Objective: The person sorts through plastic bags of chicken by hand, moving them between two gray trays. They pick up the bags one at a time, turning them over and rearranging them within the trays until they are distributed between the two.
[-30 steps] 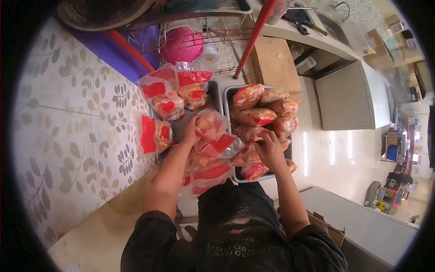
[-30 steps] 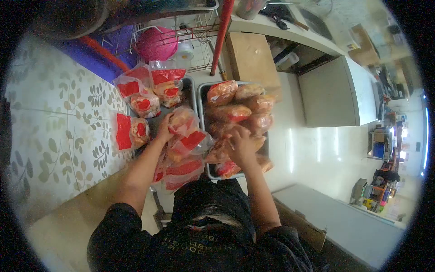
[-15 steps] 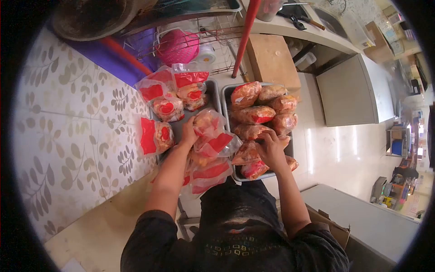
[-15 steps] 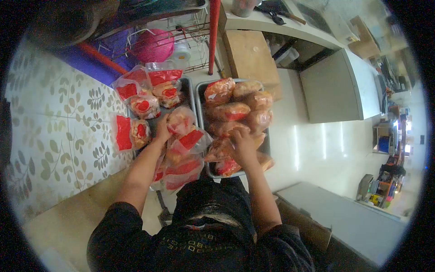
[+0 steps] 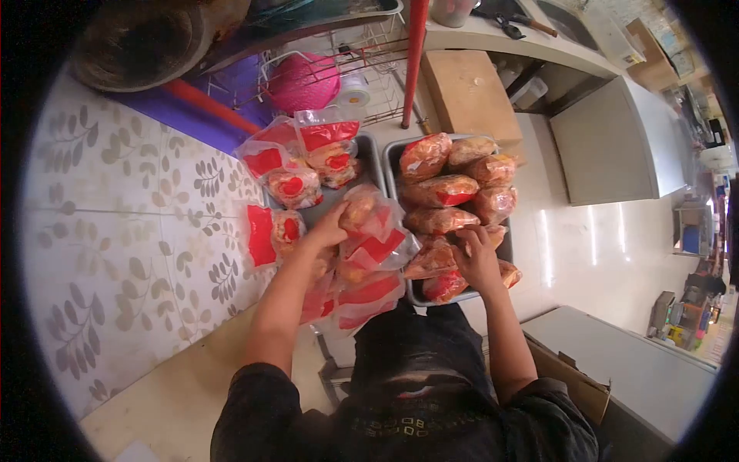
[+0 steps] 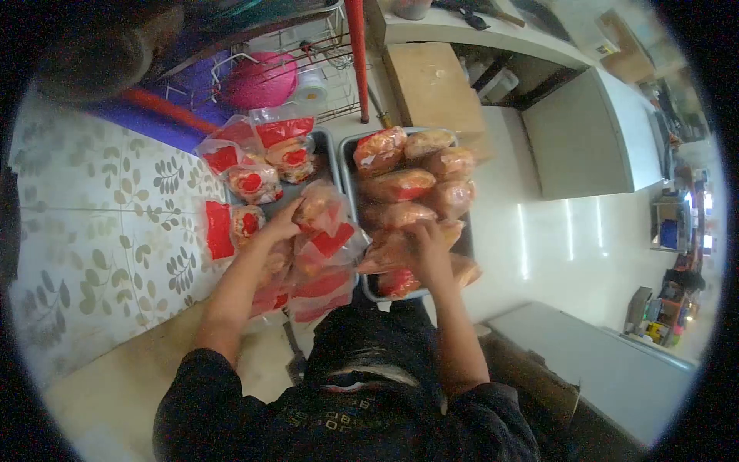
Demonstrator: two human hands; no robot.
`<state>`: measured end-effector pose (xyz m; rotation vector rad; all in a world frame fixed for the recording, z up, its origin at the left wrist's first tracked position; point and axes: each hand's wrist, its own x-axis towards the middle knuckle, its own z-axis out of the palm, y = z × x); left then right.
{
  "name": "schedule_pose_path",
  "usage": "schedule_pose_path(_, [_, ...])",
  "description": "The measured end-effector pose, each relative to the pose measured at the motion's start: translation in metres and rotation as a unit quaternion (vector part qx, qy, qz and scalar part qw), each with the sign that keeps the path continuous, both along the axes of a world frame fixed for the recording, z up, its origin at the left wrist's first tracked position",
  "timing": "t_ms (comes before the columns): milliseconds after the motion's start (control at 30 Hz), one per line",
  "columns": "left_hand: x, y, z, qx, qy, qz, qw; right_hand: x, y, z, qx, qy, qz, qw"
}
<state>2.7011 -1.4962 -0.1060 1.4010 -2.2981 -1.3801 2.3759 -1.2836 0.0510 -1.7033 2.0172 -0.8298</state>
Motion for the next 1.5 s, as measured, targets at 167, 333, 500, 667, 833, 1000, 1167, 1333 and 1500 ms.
schedule_pose_path(167, [0.025,-0.064,0.037,-0.133,0.0,0.031,0.991,0.003,-0.01,-0.012,-0.005,0.015,0.0,1.0])
schedule_pose_path(333, [-0.025,-0.113,0.054,-0.285,0.06,0.197,0.936,0.013,-0.022,-0.002,0.014,0.021,-0.017,1.0])
schedule_pose_path(500, [-0.06,-0.151,-0.026,-0.232,0.015,0.243,0.942,0.008,-0.011,0.021,-0.007,0.006,-0.014,1.0])
schedule_pose_path(667, [-0.092,-0.112,0.059,-0.263,-0.241,0.087,0.93,-0.009,0.014,0.04,-0.009,0.008,-0.046,0.999])
schedule_pose_path(833, [-0.088,-0.117,0.081,-0.117,-0.2,0.191,0.954,-0.016,0.025,0.036,0.012,-0.089,-0.074,0.993])
schedule_pose_path(1000, [-0.063,-0.082,0.139,-0.177,0.11,0.256,0.944,0.016,-0.048,0.027,0.201,-0.597,-0.083,0.772])
schedule_pose_path(1167, [-0.054,-0.011,0.194,-0.37,0.235,0.086,0.894,0.08,-0.195,0.007,0.274,-0.828,-0.033,0.487])
schedule_pose_path(1333, [-0.021,0.016,0.179,-0.297,0.11,-0.111,0.942,0.109,-0.233,-0.04,0.25,-0.803,0.01,0.541])
schedule_pose_path(1500, [0.003,0.008,0.114,-0.015,0.249,0.287,0.925,0.098,-0.272,-0.07,0.125,-0.734,0.051,0.665])
